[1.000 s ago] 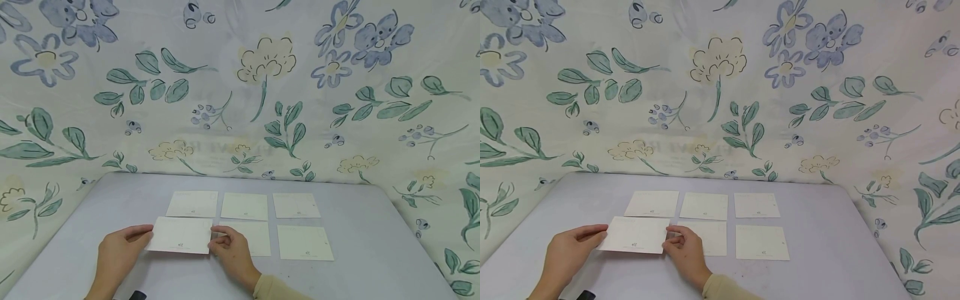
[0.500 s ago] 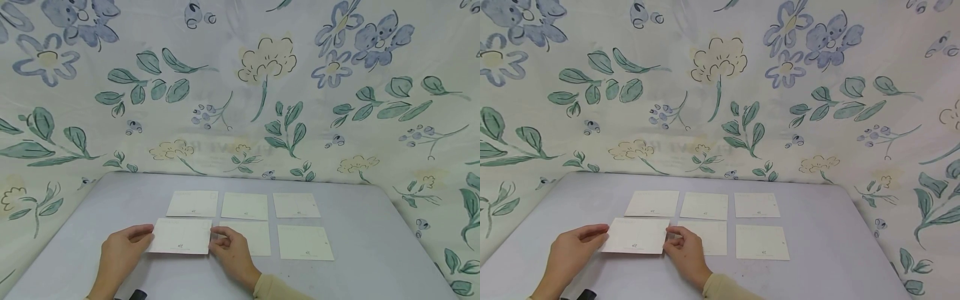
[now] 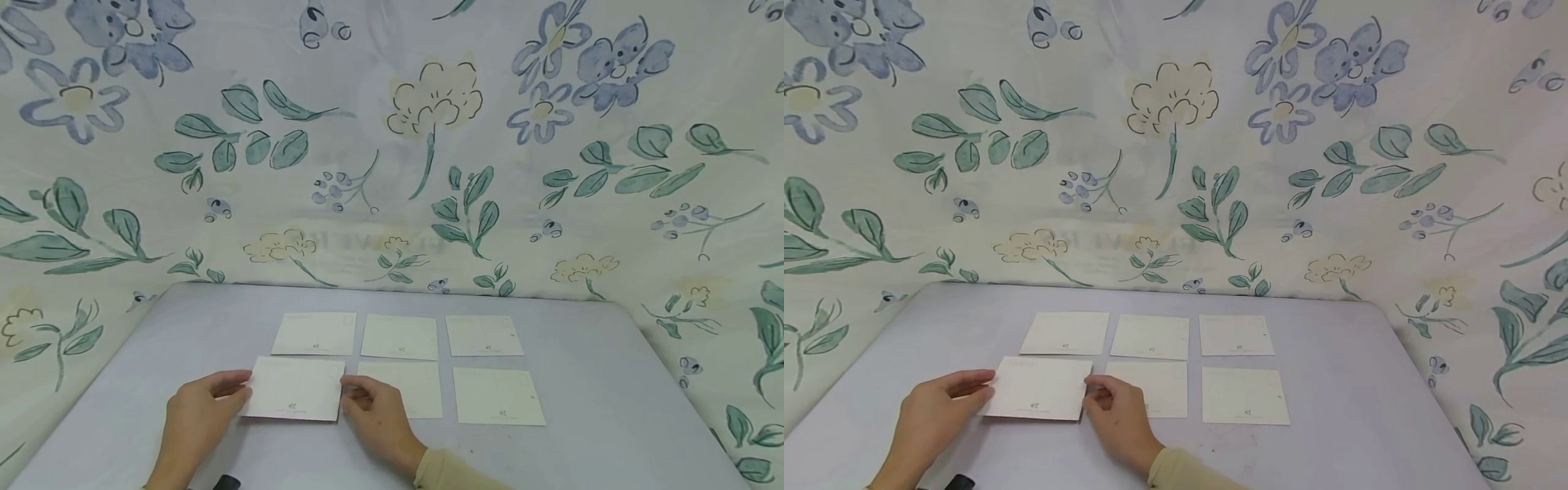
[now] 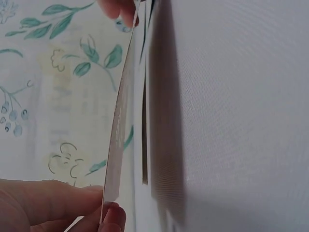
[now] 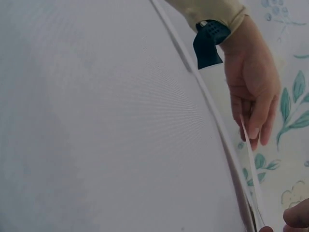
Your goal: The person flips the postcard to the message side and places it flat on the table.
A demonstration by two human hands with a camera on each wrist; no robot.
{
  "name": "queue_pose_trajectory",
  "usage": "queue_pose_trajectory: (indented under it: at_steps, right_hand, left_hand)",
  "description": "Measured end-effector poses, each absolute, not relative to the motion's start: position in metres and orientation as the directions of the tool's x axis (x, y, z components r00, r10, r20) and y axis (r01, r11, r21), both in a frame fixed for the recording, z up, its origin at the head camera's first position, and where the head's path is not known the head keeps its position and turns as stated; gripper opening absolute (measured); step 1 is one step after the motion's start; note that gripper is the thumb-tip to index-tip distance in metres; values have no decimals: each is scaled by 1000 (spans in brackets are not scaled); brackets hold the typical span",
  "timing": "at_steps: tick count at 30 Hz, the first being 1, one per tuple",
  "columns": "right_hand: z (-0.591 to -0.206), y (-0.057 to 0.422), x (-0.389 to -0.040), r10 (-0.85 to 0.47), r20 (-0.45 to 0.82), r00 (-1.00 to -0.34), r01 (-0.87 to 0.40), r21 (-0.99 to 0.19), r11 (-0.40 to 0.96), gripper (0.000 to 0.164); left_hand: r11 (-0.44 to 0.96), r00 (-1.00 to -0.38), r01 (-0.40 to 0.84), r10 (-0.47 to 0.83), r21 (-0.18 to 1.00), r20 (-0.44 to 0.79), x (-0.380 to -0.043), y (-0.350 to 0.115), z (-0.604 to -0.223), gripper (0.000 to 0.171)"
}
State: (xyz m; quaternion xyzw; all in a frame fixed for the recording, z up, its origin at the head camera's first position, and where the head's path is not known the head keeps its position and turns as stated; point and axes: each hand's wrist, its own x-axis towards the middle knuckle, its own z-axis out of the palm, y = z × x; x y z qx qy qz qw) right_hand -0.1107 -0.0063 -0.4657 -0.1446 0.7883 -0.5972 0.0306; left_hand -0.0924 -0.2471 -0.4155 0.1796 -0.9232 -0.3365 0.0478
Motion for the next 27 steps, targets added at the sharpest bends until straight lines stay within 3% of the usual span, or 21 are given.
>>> queue_pose_trajectory:
  at_steps: [13, 27]
  right_hand:
    - [-465, -8, -110, -275, 118, -954, -203, -930, 305, 26]
    - [-464, -9, -109, -286, 118, -951, -211, -924, 319, 26]
  left_hand:
    - [690, -922, -350, -374, 634, -102, -96, -245, -425, 31]
    - [712, -935, -325, -339, 623, -100, -95, -248, -432, 30]
